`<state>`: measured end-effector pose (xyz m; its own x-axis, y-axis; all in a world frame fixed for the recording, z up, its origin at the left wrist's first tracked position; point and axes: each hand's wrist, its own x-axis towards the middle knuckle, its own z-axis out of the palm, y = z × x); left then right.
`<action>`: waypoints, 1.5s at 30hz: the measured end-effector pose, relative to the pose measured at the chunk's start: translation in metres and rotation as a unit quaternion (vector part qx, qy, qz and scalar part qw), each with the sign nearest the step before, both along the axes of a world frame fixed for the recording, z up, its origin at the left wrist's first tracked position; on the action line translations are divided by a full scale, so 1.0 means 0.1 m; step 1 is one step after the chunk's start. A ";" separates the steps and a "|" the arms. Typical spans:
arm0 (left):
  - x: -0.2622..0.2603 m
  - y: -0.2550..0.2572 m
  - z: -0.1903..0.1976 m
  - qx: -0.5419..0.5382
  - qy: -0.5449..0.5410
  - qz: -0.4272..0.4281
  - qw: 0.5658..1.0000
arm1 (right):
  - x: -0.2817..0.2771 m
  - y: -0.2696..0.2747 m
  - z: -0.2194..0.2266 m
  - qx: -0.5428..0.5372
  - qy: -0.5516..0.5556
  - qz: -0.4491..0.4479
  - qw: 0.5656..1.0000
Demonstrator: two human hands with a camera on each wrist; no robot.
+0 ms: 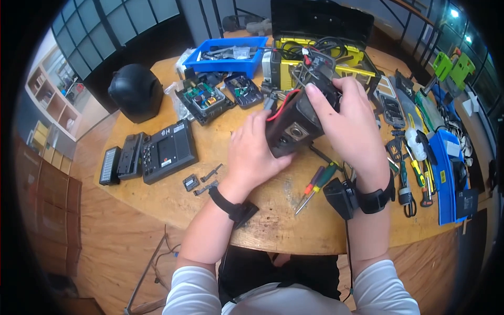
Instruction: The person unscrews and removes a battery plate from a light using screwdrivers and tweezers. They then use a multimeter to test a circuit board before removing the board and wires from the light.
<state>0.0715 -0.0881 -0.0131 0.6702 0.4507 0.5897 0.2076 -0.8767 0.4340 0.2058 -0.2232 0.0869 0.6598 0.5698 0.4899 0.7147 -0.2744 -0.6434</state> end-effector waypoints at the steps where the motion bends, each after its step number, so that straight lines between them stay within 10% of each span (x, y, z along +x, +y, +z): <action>1: 0.00 0.04 -0.01 -0.004 0.005 -0.002 1.000 | 0.01 0.00 -0.02 -0.004 0.005 -0.002 1.000; 15: -0.08 0.40 -0.07 0.071 -0.076 -0.026 0.994 | 0.08 -0.13 -0.16 -0.088 0.331 0.119 0.932; 25: -0.15 0.34 0.07 0.088 -0.101 -0.108 0.985 | -0.43 -0.49 -0.77 0.058 0.524 0.100 0.844; 36: -0.02 0.31 -0.05 -0.114 -0.205 -0.148 0.961 | -1.07 -0.45 -1.29 0.140 0.668 0.144 0.717; 45: 0.00 0.44 -0.14 -0.178 -0.224 -0.196 0.938 | -1.00 -0.47 -1.32 0.061 0.697 0.170 0.694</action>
<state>0.0715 -0.0443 -0.0268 0.5462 0.4437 0.7105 -0.3730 -0.6306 0.6806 0.1053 -0.2700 -0.0456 0.3774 0.8196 -0.4311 -0.6158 -0.1255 -0.7778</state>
